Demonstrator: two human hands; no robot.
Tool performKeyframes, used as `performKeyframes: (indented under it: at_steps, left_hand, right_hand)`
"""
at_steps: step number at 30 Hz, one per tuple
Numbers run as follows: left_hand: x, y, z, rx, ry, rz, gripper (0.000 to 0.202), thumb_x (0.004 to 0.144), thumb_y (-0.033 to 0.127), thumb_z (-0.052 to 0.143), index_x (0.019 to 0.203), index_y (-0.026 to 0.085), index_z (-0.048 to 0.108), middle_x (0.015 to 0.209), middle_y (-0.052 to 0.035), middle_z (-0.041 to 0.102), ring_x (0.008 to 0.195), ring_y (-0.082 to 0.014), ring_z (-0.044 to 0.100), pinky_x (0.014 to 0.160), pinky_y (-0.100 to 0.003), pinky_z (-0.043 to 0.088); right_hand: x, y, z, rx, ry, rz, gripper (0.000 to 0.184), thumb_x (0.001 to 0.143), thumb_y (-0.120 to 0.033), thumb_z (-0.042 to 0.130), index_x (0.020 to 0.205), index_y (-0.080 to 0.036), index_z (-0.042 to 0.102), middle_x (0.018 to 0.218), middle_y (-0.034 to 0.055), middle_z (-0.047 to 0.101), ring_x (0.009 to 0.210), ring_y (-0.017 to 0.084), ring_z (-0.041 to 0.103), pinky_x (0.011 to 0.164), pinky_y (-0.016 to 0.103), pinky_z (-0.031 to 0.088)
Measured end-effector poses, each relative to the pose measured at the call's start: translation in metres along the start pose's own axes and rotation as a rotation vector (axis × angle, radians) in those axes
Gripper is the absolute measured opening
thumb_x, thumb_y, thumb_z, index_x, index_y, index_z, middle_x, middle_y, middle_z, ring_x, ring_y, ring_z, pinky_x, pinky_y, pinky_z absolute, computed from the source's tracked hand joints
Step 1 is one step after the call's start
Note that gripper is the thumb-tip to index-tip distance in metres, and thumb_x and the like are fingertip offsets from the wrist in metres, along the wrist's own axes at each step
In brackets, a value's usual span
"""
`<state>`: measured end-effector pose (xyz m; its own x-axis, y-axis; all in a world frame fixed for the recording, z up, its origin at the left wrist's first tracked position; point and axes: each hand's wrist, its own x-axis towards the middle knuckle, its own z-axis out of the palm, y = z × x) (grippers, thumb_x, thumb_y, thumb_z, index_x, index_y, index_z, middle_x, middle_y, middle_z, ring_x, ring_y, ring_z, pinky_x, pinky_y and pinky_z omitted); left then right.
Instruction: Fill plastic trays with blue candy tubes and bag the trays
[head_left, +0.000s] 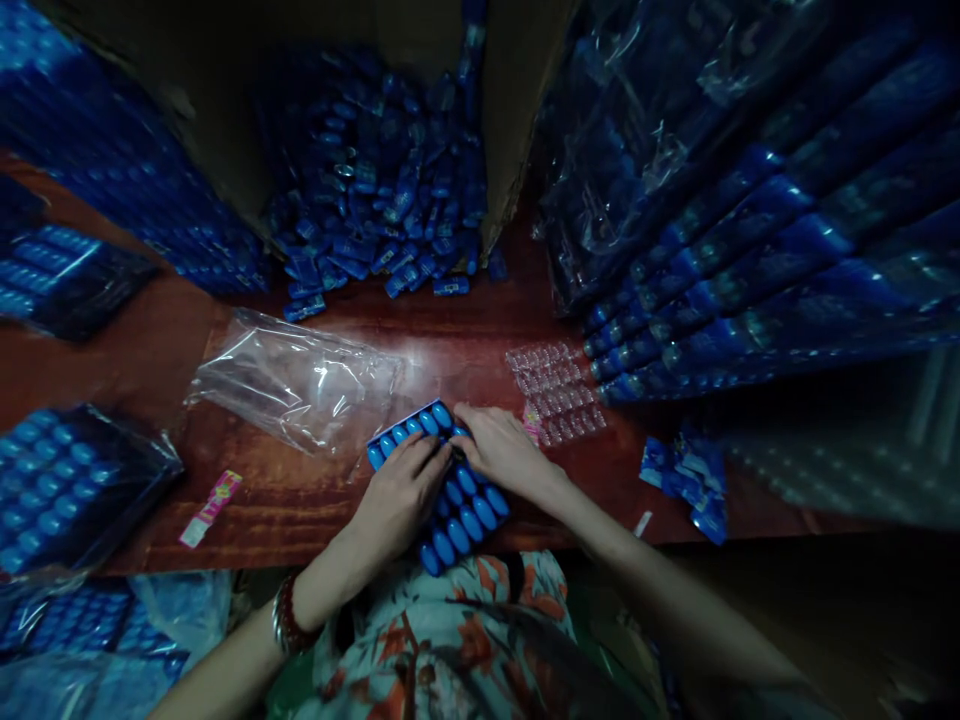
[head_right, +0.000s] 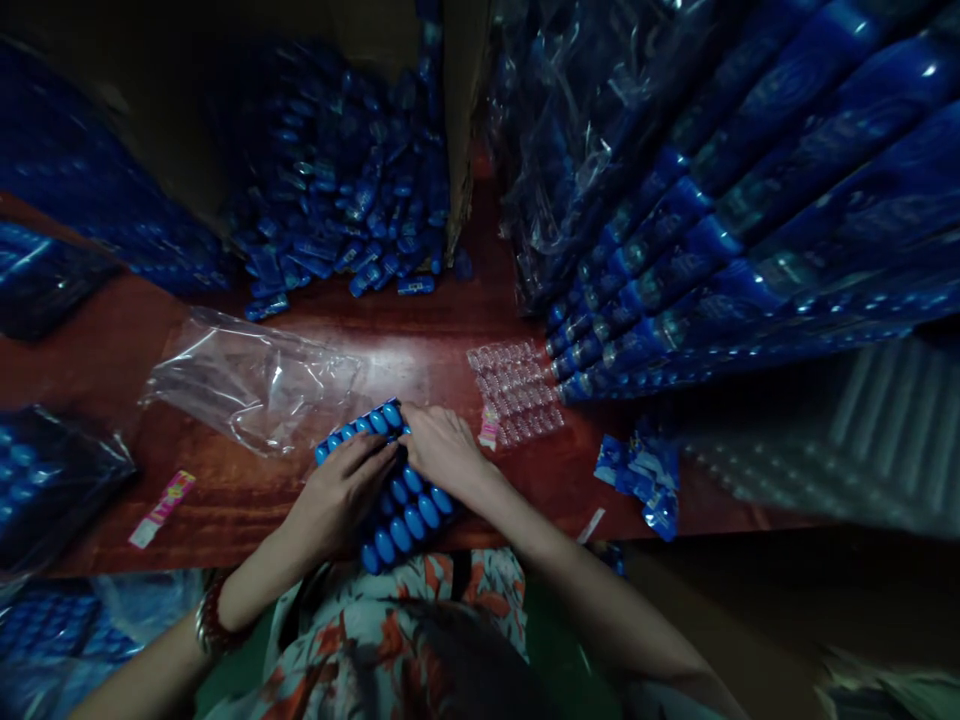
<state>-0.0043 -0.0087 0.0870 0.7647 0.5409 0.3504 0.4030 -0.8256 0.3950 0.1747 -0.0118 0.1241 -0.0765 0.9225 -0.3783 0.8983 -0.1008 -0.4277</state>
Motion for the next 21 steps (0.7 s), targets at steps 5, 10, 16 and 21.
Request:
performKeyframes:
  at_steps: [5,10,16,21]
  left_hand:
    - [0.025,0.003,-0.011,0.137,-0.182,-0.066,0.02,0.091,0.029,0.047,0.093,0.017,0.063,0.086,-0.0056,0.064,0.08,-0.0192,0.058,0.073,-0.034,0.046]
    - [0.033,0.005,-0.011,0.189,-0.234,-0.051,0.017,0.086,0.031,0.055,0.094,0.017,0.061,0.087,-0.0049,0.065,0.084,-0.0218,0.055,0.074,-0.036,0.04]
    - [0.033,-0.015,-0.008,0.016,-0.256,-0.049,0.017,0.086,0.032,0.056,0.098,0.02,0.061,0.092,-0.0034,0.066,0.09,-0.0222,0.054,0.081,-0.038,0.035]
    - [0.034,-0.027,-0.025,-0.115,-0.155,-0.135,0.017,0.09,0.03,0.049,0.097,0.02,0.061,0.097,-0.0046,0.067,0.093,-0.0205,0.055,0.081,-0.036,0.038]
  right_hand:
    - [0.001,0.014,0.003,0.323,-0.017,-0.009,0.01,0.08,-0.027,0.059,0.086,-0.019,0.061,0.069,-0.0027,0.061,0.066,0.012,0.056,0.058,0.021,0.035]
    - [-0.017,0.03,0.025,0.637,0.229,0.062,0.026,0.088,-0.038,0.045,0.096,-0.018,0.06,0.065,-0.0026,0.059,0.059,0.012,0.054,0.057,0.023,0.04]
    - [-0.036,0.039,0.042,0.641,0.352,0.107,0.025,0.088,-0.037,0.048,0.095,-0.018,0.061,0.079,0.0016,0.064,0.068,0.014,0.057,0.063,0.025,0.044]
    - [-0.05,0.014,0.036,0.361,0.563,-0.107,0.021,0.088,-0.033,0.052,0.099,-0.02,0.063,0.095,0.0053,0.06,0.094,0.018,0.053,0.084,0.03,0.041]
